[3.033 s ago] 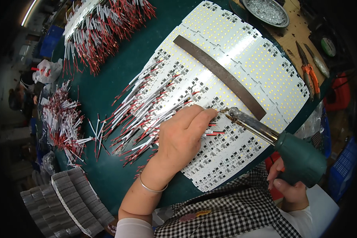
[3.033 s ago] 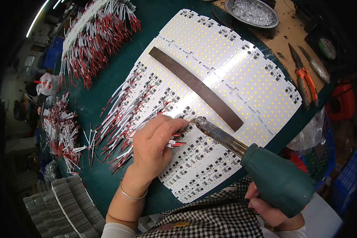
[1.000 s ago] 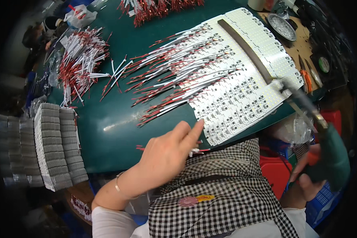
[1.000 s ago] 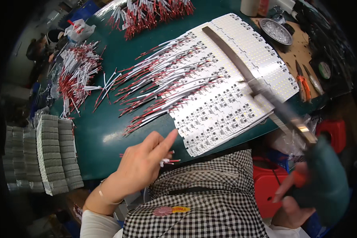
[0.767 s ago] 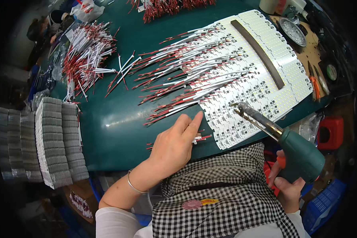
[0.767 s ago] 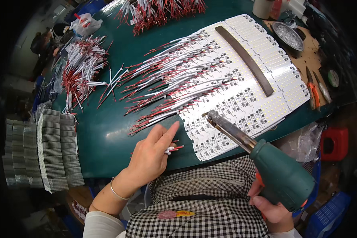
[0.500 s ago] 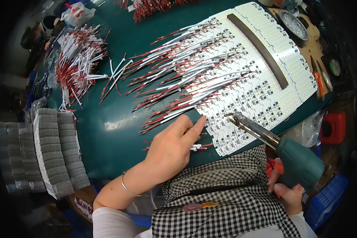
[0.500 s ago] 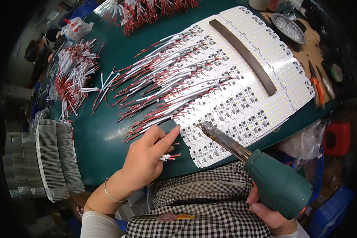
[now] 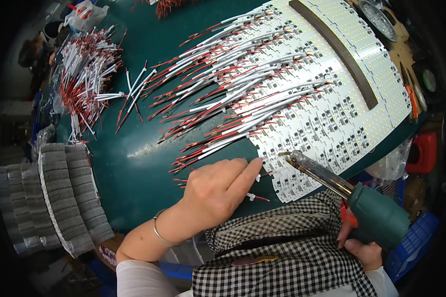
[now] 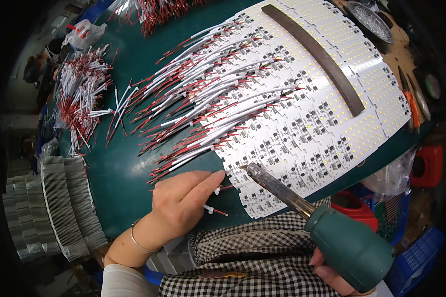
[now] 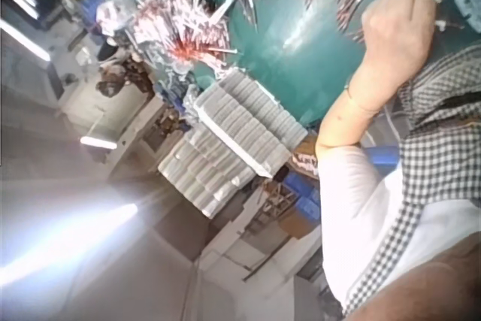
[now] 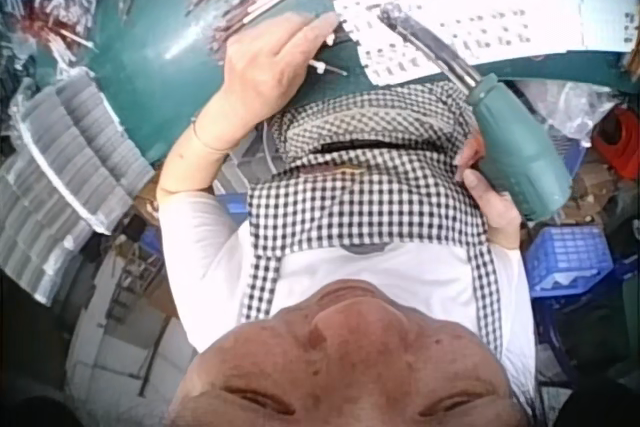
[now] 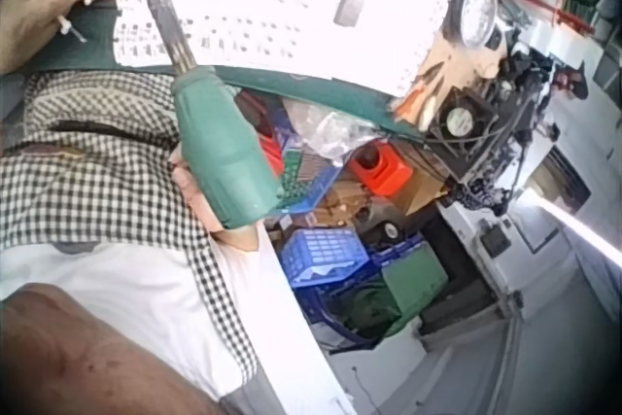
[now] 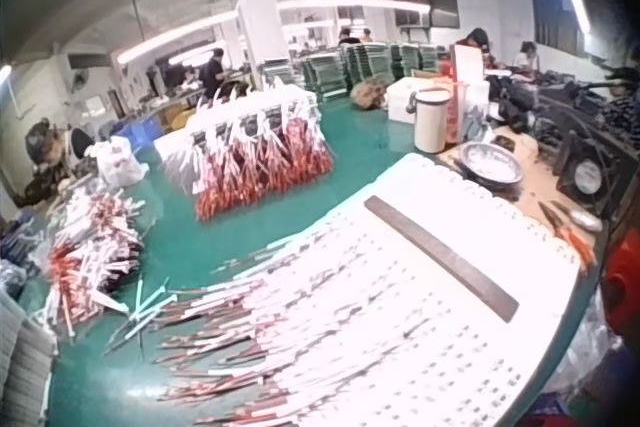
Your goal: The person solders wires onto an LED board using a handheld soldering tool, holding wire leads in place by hand and attaching them to the board contacts.
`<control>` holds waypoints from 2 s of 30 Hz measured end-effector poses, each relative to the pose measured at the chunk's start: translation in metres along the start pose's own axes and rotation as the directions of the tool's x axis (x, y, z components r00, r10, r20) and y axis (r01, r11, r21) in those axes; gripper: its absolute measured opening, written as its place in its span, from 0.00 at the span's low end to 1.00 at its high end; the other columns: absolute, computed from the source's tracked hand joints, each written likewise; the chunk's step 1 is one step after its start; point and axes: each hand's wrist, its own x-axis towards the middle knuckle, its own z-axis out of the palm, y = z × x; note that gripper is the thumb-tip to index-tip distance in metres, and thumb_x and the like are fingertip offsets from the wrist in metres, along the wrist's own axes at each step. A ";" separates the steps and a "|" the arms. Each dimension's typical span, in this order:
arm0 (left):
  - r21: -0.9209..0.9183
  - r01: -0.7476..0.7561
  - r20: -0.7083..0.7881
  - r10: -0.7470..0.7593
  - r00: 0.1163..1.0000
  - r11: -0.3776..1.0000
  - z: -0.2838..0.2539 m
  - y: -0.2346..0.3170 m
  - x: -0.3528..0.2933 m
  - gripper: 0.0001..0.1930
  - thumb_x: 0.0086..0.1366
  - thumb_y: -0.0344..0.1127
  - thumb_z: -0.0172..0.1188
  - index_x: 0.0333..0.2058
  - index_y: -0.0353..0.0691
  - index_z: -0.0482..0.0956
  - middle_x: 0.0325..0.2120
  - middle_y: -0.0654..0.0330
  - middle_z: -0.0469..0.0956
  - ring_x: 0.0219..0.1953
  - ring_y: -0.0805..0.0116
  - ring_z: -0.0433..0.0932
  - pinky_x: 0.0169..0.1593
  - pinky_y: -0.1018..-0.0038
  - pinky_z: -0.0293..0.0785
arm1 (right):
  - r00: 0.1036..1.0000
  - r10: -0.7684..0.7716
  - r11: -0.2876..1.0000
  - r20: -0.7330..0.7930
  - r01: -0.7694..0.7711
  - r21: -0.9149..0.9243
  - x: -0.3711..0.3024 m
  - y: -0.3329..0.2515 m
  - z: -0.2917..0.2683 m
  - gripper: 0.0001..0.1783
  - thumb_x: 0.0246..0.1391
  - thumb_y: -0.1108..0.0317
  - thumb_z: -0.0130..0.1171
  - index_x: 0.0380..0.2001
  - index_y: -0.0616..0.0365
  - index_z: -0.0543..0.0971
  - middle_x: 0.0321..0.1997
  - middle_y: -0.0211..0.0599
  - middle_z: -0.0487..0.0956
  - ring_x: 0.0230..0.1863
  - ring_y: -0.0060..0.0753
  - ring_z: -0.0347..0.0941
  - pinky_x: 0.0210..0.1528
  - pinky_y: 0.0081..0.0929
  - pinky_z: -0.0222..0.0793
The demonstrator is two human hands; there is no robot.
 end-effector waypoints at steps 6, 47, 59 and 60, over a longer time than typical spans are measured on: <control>-0.032 0.046 0.035 -0.045 0.998 0.998 -0.003 0.001 0.001 0.20 0.43 0.22 0.58 0.39 0.35 0.82 0.26 0.57 0.78 0.23 0.65 0.78 0.24 0.74 0.75 | 0.996 0.092 0.996 -0.017 -0.092 0.002 0.001 -0.002 0.006 0.40 0.46 0.62 0.72 0.59 0.64 0.66 0.28 0.43 0.77 0.24 0.31 0.73 0.26 0.25 0.72; -0.166 0.145 0.035 -0.141 0.989 0.975 -0.002 0.001 0.010 0.23 0.38 0.13 0.57 0.37 0.35 0.81 0.26 0.56 0.77 0.26 0.63 0.78 0.26 0.72 0.74 | 0.958 -0.051 0.998 -0.282 0.062 0.030 0.005 -0.016 0.023 0.44 0.37 0.63 0.74 0.54 0.75 0.65 0.41 0.50 0.75 0.21 0.31 0.74 0.13 0.22 0.71; -0.309 -0.025 0.045 0.040 0.998 0.951 0.006 -0.019 0.007 0.17 0.43 0.20 0.60 0.36 0.35 0.80 0.27 0.59 0.74 0.24 0.63 0.73 0.24 0.71 0.71 | 0.983 0.180 0.983 -0.046 -0.178 0.049 -0.007 -0.013 0.012 0.39 0.43 0.61 0.72 0.56 0.66 0.67 0.29 0.48 0.78 0.25 0.34 0.75 0.27 0.26 0.73; -0.294 -0.037 0.037 0.050 0.998 0.955 0.006 -0.019 0.006 0.16 0.43 0.21 0.60 0.36 0.35 0.81 0.27 0.60 0.74 0.24 0.64 0.73 0.24 0.71 0.71 | 0.982 0.181 0.983 -0.047 -0.178 0.049 -0.008 -0.013 0.013 0.39 0.43 0.61 0.72 0.56 0.66 0.67 0.29 0.48 0.78 0.25 0.34 0.75 0.27 0.26 0.73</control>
